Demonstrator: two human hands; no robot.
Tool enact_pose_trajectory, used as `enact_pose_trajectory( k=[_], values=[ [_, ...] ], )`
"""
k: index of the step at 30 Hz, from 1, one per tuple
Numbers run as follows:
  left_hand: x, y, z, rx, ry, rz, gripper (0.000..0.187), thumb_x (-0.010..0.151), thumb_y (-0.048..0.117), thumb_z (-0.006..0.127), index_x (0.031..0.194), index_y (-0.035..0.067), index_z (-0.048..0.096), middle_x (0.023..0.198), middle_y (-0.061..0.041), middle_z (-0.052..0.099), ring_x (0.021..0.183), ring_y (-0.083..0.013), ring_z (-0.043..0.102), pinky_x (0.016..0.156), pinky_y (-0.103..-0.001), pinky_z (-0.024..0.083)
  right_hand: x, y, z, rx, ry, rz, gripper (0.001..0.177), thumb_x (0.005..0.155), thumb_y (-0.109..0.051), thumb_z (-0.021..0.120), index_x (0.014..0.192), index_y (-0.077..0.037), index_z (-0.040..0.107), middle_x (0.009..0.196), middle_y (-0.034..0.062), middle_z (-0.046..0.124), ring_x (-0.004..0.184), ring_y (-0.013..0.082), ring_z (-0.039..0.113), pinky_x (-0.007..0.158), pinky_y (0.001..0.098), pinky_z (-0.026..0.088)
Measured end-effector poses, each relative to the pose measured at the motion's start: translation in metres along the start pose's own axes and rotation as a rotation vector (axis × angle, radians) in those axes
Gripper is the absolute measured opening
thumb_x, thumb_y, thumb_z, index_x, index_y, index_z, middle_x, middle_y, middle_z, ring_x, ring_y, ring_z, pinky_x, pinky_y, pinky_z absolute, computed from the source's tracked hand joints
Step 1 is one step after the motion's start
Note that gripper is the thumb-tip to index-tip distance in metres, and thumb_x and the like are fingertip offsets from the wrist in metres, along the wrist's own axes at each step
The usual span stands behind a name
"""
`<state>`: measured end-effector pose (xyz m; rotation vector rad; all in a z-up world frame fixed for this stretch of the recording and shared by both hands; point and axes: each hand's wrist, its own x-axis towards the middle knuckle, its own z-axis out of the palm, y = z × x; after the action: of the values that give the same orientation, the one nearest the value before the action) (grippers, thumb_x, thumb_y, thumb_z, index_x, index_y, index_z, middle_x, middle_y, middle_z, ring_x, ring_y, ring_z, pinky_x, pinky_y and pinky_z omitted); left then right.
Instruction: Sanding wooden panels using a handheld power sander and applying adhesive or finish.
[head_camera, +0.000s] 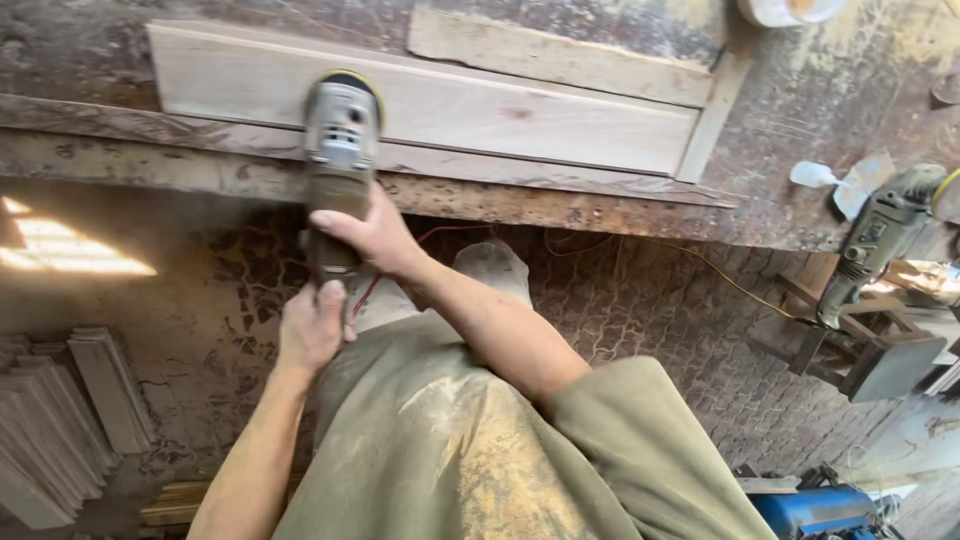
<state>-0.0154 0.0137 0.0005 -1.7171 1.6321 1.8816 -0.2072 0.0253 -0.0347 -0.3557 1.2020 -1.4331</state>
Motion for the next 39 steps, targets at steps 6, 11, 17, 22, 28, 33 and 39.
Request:
enact_pose_trajectory(
  k=[6, 11, 17, 22, 28, 33, 39],
  values=[
    [-0.010, 0.038, 0.118, 0.115, -0.196, 0.004, 0.071, 0.093, 0.066, 0.053, 0.106, -0.002, 0.066, 0.064, -0.005, 0.062, 0.051, -0.0137, 0.063, 0.052, -0.030, 0.052, -0.082, -0.013, -0.122, 0.294, 0.122, 0.051, 0.039, 0.094, -0.020, 0.073, 0.122, 0.001, 0.056, 0.100, 0.0112, 0.070, 0.090, 0.0221, 0.072, 0.081, 0.0384, 0.062],
    [0.000, 0.075, 0.214, 0.261, -0.263, -0.006, 0.061, 0.092, 0.057, 0.059, 0.115, 0.001, 0.069, 0.072, -0.015, 0.068, 0.060, -0.0274, 0.068, 0.060, -0.039, 0.055, -0.131, -0.030, -0.217, 0.257, 0.293, -0.011, 0.040, 0.093, -0.021, 0.071, 0.121, 0.005, 0.058, 0.102, 0.0134, 0.070, 0.091, 0.0252, 0.072, 0.083, 0.0401, 0.062],
    [0.009, 0.122, 0.270, 0.598, -0.403, 0.162, 0.068, 0.093, 0.068, 0.052, 0.107, 0.003, 0.071, 0.103, -0.026, 0.072, 0.102, -0.0436, 0.069, 0.087, -0.052, 0.054, -0.165, -0.053, -0.272, 0.412, 0.454, -0.068, 0.047, 0.089, -0.030, 0.072, 0.120, 0.001, 0.058, 0.103, 0.0158, 0.069, 0.091, 0.0282, 0.070, 0.083, 0.0438, 0.062],
    [0.013, 0.096, 0.217, 0.534, -0.318, 0.192, 0.067, 0.091, 0.067, 0.054, 0.108, 0.005, 0.071, 0.096, -0.025, 0.073, 0.095, -0.0439, 0.070, 0.082, -0.052, 0.054, -0.135, -0.040, -0.225, 0.380, 0.376, -0.135, 0.046, 0.092, -0.034, 0.072, 0.120, 0.000, 0.058, 0.103, 0.0148, 0.068, 0.093, 0.0272, 0.070, 0.085, 0.0429, 0.061],
    [0.025, 0.015, 0.070, 0.149, -0.078, 0.048, 0.063, 0.094, 0.064, 0.050, 0.099, 0.004, 0.066, 0.074, -0.014, 0.070, 0.066, -0.0239, 0.070, 0.062, -0.040, 0.058, -0.026, -0.004, -0.077, 0.050, 0.117, 0.039, 0.040, 0.091, -0.028, 0.074, 0.114, 0.002, 0.062, 0.099, 0.0137, 0.070, 0.085, 0.0235, 0.071, 0.078, 0.0377, 0.061],
    [0.027, 0.006, -0.036, -0.209, 0.038, -0.021, 0.066, 0.092, 0.071, 0.041, 0.088, 0.007, 0.059, 0.063, -0.005, 0.064, 0.051, -0.0139, 0.066, 0.049, -0.033, 0.060, 0.073, -0.009, 0.054, -0.148, -0.133, 0.070, 0.065, 0.081, -0.044, 0.080, 0.124, -0.002, 0.056, 0.101, 0.0106, 0.072, 0.084, 0.0184, 0.073, 0.079, 0.0352, 0.063],
    [0.029, 0.008, -0.054, -0.407, 0.181, -0.026, 0.071, 0.098, 0.070, 0.046, 0.095, 0.000, 0.061, 0.067, -0.009, 0.064, 0.050, -0.0182, 0.062, 0.049, -0.032, 0.052, 0.099, 0.012, 0.083, -0.135, -0.158, 0.055, 0.059, 0.083, -0.040, 0.083, 0.120, 0.001, 0.064, 0.102, 0.0113, 0.074, 0.091, 0.0174, 0.070, 0.085, 0.0348, 0.059]
  ],
)
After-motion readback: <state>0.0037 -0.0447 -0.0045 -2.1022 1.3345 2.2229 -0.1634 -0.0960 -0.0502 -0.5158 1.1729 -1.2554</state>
